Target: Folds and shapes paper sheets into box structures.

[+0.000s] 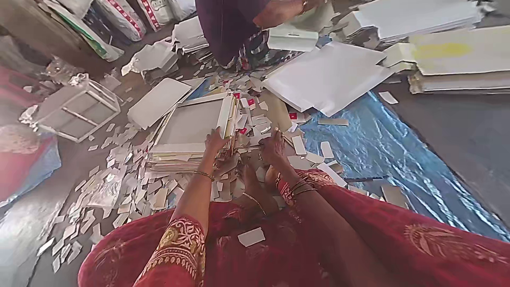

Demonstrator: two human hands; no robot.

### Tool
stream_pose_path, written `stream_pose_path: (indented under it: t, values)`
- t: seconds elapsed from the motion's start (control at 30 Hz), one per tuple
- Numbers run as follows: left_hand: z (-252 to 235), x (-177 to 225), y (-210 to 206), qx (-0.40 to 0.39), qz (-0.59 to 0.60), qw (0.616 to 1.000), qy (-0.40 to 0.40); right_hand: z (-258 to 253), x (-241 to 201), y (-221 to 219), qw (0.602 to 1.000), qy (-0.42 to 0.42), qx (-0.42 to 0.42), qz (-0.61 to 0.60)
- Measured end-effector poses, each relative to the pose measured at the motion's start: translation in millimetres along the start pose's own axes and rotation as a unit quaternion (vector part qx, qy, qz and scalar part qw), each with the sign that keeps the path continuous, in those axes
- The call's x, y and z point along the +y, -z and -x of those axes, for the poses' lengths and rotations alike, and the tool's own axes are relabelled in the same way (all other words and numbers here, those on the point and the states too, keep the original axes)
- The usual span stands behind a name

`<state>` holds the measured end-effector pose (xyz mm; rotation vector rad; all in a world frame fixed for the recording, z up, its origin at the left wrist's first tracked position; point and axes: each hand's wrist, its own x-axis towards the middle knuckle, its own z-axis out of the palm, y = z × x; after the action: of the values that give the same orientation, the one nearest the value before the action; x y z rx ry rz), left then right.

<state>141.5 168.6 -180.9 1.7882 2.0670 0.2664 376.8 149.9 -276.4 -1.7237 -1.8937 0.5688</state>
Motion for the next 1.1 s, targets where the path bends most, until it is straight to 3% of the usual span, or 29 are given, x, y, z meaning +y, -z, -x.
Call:
stream_pose_path:
  t: [0.1, 0.4, 0.67, 0.77, 0.87, 0.93, 1.03, 1.1]
  values:
    - [44, 18, 13, 0.000, 0.034, 0.999, -0.019, 4, 2, 3, 0.999, 0.029, -0.001, 0.015]
    - [39, 25, 0, 0.037, 0.050, 0.998, 0.019, 5, -3, 5, 0.999, 0.032, -0.008, 0.022]
    - [71, 31, 23, 0.117, 0.111, 0.985, -0.058, 0, 9, -1, 0.999, 0.001, 0.023, -0.042]
    - [83, 23, 34, 0.087, 0.156, 0.983, -0.040, -6, 9, -3, 0.999, 0.005, 0.030, -0.032]
    - [85, 26, 28, 0.056, 0.191, 0.978, -0.065, 5, -21, 21, 0.997, 0.018, 0.054, -0.053]
    - [91, 44, 14, 0.054, 0.193, 0.975, -0.099, 20, -62, 54, 0.991, -0.020, 0.009, -0.131]
    - [102, 71, -18, 0.059, 0.220, 0.965, -0.128, 23, -86, 71, 0.927, -0.094, -0.081, -0.354]
    - [112, 85, -36, 0.059, 0.225, 0.964, -0.129, 12, -77, 69, 0.929, -0.121, -0.082, -0.341]
